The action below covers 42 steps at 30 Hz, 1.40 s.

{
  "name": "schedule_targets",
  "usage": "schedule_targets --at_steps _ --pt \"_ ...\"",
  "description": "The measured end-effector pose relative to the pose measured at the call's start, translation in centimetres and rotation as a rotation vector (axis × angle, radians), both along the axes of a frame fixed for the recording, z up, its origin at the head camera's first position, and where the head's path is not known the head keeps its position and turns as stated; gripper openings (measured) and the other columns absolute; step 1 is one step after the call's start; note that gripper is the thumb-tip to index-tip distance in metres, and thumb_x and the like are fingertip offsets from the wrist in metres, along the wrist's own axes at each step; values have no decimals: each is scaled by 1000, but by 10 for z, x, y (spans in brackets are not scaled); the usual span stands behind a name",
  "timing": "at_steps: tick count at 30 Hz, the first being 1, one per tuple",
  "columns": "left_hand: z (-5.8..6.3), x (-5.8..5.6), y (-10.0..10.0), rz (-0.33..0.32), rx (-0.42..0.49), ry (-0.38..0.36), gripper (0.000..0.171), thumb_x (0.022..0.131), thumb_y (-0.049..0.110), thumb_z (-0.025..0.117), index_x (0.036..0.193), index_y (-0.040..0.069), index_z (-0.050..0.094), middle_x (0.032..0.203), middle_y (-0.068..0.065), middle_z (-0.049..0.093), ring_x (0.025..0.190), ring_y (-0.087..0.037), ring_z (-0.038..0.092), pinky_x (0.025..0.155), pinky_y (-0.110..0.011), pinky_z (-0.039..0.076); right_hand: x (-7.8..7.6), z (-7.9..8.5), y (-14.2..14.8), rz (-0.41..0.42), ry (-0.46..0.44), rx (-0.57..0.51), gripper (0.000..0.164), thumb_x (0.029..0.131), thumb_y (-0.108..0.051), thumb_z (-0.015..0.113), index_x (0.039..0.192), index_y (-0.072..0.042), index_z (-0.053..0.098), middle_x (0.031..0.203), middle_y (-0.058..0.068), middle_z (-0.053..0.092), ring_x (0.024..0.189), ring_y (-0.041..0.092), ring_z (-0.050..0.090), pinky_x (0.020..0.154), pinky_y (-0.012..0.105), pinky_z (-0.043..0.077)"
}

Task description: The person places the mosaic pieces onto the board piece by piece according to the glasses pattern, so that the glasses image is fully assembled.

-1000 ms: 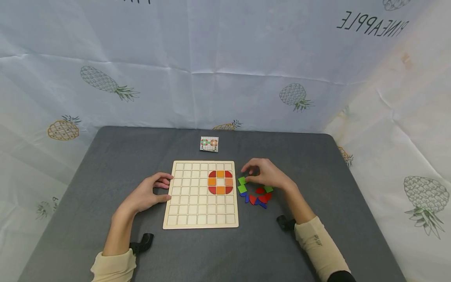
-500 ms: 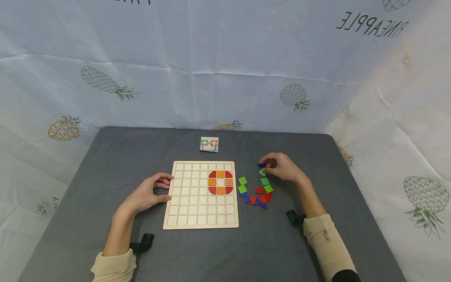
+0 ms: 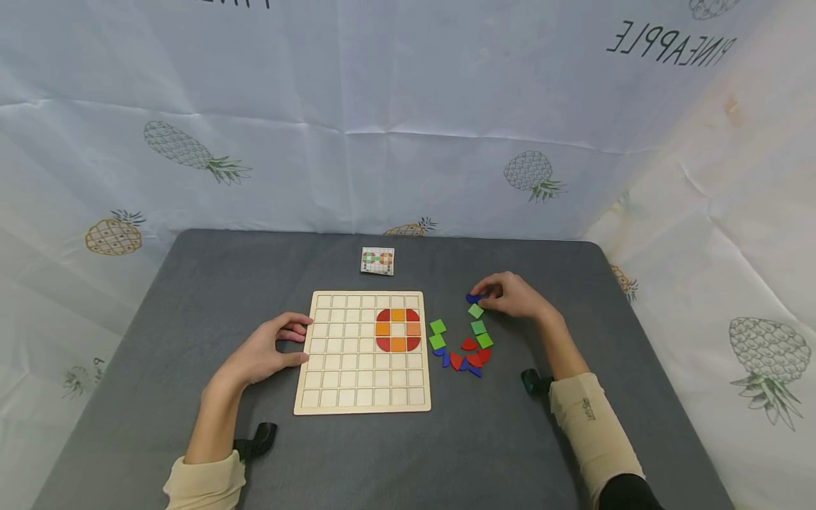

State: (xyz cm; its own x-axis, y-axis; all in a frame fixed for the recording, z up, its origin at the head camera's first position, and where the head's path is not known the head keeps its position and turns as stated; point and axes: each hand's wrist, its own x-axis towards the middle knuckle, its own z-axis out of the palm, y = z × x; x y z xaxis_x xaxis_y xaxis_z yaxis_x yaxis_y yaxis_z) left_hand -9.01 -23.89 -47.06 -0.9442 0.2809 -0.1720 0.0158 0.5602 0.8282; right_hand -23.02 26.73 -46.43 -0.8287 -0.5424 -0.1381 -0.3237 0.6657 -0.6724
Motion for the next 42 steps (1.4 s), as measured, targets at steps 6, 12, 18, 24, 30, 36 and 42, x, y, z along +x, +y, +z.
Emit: schedule_targets --at_steps 6,12,18,24,30,36,42 --pt "0 1 2 4 0 -11 61 92 4 85 146 -2 57 132 -21 64 119 -32 66 96 -34 57 -3 -2 5 -30 2 33 22 98 -9 79 119 -3 78 107 15 74 74 13 59 65 25 50" --pt "0 0 1 0 7 -7 62 92 4 85 146 -2 57 132 -21 65 120 -33 67 96 -33 58 -4 -4 11 -47 -33 -10 31 95 -11 84 124 -1 77 110 19 74 79 14 64 67 24 51" --pt "0 0 0 -3 12 -4 62 92 4 85 146 -2 57 132 -22 65 120 -33 67 97 -33 58 -6 -4 13 -28 -27 -2 30 96 -14 84 122 0 77 109 18 75 80 13 63 66 24 51" --pt "0 0 0 -4 13 -1 62 92 4 86 146 -3 57 132 -21 65 119 -33 67 96 -32 57 -4 -4 12 -16 6 -1 28 96 -14 84 119 -1 78 106 16 75 74 10 61 64 24 49" --pt "0 0 0 -5 13 -6 61 92 5 86 146 -2 57 131 -21 65 119 -31 66 96 -31 57 9 -2 2 -24 7 -73 28 95 -17 85 120 -4 79 98 11 76 72 10 62 63 24 47" --pt "0 0 0 -2 17 -6 61 92 5 86 146 -2 58 131 -20 65 119 -31 66 97 -31 57 28 5 -21 10 0 -133 29 95 -18 85 121 -6 79 102 9 78 78 11 67 68 25 51" --pt "-1 0 1 -4 12 1 61 92 5 86 145 -2 58 131 -21 65 119 -32 66 96 -31 57 47 9 -47 80 -13 -129 27 96 -18 85 121 -9 79 103 3 78 81 10 66 67 25 54"
